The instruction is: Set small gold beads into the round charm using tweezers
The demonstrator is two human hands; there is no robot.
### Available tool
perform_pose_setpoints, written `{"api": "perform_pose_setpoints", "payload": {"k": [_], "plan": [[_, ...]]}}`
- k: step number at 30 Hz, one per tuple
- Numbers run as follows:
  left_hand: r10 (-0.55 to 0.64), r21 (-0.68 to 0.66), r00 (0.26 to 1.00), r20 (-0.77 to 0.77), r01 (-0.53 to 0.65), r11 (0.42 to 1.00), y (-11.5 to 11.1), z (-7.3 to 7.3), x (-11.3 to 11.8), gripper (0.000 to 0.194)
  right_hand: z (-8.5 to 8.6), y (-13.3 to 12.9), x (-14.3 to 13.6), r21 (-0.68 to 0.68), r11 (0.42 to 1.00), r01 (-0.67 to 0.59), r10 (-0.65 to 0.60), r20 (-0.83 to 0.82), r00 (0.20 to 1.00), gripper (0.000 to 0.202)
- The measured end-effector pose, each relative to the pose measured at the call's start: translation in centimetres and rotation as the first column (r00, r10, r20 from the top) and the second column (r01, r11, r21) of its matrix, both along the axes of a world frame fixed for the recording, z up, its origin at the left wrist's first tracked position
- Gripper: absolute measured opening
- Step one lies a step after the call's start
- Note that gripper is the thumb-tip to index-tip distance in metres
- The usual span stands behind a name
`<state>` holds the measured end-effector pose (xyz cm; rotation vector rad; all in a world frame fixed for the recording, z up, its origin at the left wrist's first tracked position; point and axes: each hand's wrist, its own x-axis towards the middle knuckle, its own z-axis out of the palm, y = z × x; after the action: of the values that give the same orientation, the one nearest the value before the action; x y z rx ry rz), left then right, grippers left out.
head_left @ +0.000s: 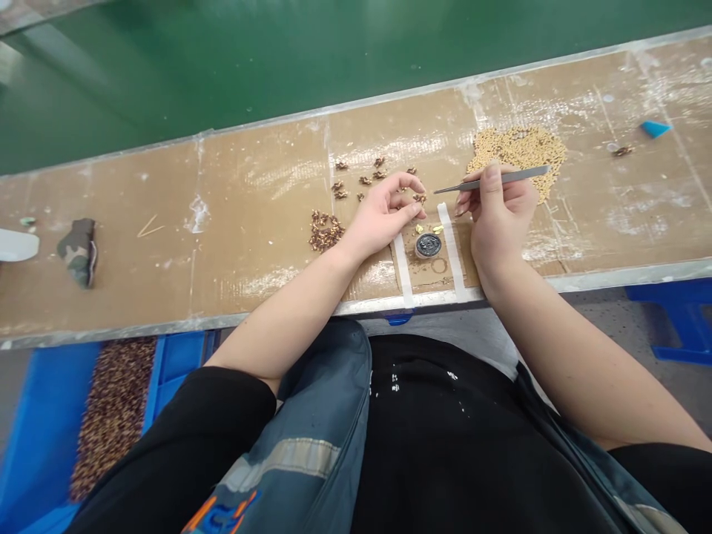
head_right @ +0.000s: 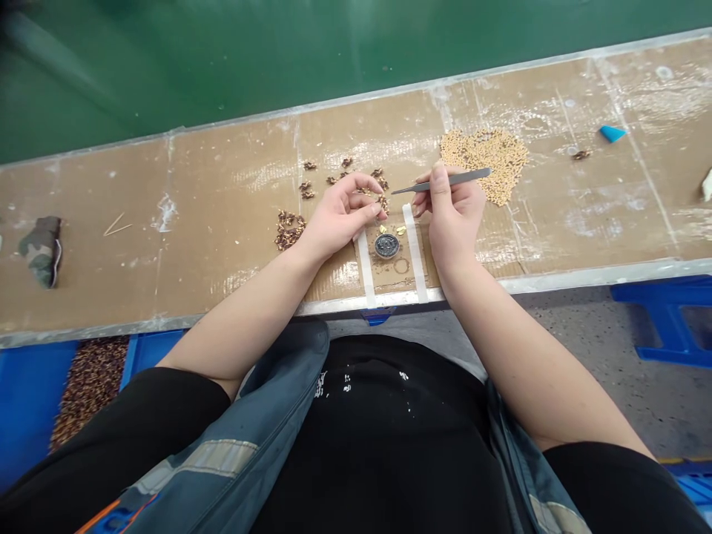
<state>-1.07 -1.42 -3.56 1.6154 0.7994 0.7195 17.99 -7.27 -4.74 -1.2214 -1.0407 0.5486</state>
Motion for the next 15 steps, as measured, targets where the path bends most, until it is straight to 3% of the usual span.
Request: {"api": "perform_pose_setpoints", "payload": {"k": [10, 15], "plan": [[0.036, -0.118, 0.999, 0.012, -0.035, 0.992, -0.4, 0.9, -0.1, 0.015, -0.3, 0.3, -0.1, 0.025, 0.996, 0.09, -0.088, -0.063, 0.994, 0.055], [0.075, -0.034, 0.997, -0.013, -0.076, 0.997, -0.6, 1.1, -0.6, 0.027, -0.6, 0.3, 1.2, 0.107, 0.96, 0.259, -0.241, -0.152, 0.958, 0.052]]}}
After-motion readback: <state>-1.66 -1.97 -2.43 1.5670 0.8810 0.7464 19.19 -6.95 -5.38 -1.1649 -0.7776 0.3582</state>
